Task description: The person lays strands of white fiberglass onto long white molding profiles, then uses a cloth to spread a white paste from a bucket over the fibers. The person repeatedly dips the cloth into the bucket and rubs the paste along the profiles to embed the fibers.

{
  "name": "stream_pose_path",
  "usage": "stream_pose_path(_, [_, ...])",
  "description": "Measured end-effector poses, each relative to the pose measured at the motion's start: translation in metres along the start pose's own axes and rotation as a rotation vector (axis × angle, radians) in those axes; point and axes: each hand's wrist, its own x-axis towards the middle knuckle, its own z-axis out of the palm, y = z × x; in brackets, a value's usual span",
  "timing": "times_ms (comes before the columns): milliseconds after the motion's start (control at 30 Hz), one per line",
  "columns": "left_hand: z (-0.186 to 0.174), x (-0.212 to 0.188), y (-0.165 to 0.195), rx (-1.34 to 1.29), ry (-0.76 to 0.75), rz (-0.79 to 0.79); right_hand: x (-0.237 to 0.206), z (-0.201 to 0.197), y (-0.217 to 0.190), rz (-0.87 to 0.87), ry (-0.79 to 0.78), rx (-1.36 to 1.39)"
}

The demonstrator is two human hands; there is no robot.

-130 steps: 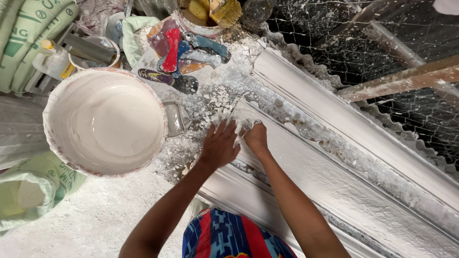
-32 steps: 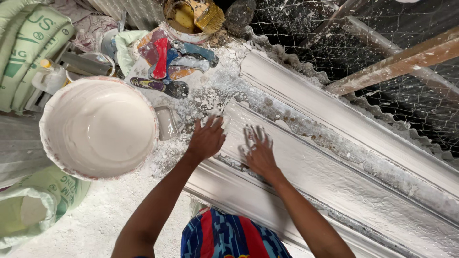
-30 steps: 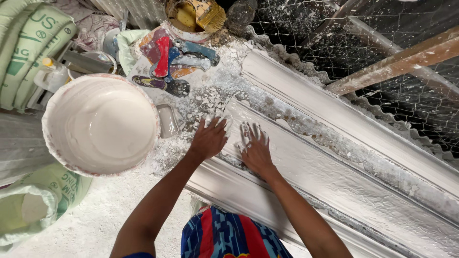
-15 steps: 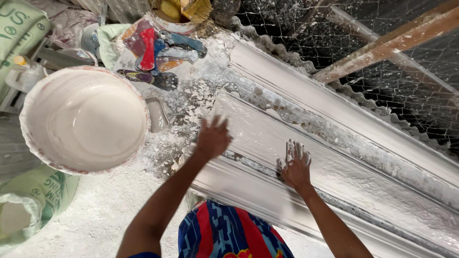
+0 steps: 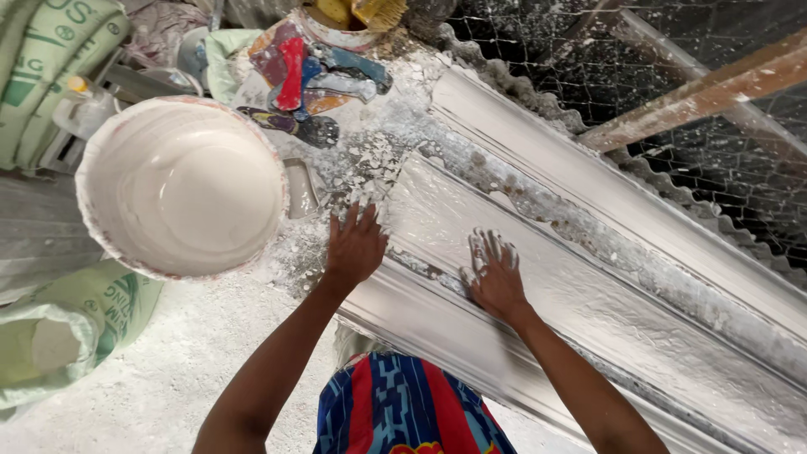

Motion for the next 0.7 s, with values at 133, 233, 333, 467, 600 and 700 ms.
stream_pose_path(133, [-0.002, -0.006, -0.006, -0.012, 0.018, 0.025, 0.045, -0.013, -0.036, -0.258, 0.446, -0.015])
stream_pose_path(233, [-0.005, -0.004, -0.006, -0.032, 0.021, 0.004, 0.079, -0.031, -0.066, -0.097, -0.04, 0.105])
stream_pose_path(333, [-0.01, -0.004, -0.009, -0.063, 0.06, -0.007, 0.101, -0.043, -0.091, -0.024, -0.144, 0.101])
stream_pose_path(467, [-0.023, 0.002, -0.005, -0.021, 0.052, 0.039, 0.106, -0.045, -0.1, -0.022, -0.049, 0.145])
stream_pose_path(600, [-0.036, 0.024, 0.01, 0.036, 0.041, 0.139, 0.088, -0.038, -0.086, -0.016, 0.043, 0.083])
stream_pose_path(700, [-0.041, 0.038, 0.015, 0.106, -0.041, 0.164, 0.068, -0.035, -0.071, 0.086, -0.029, 0.1])
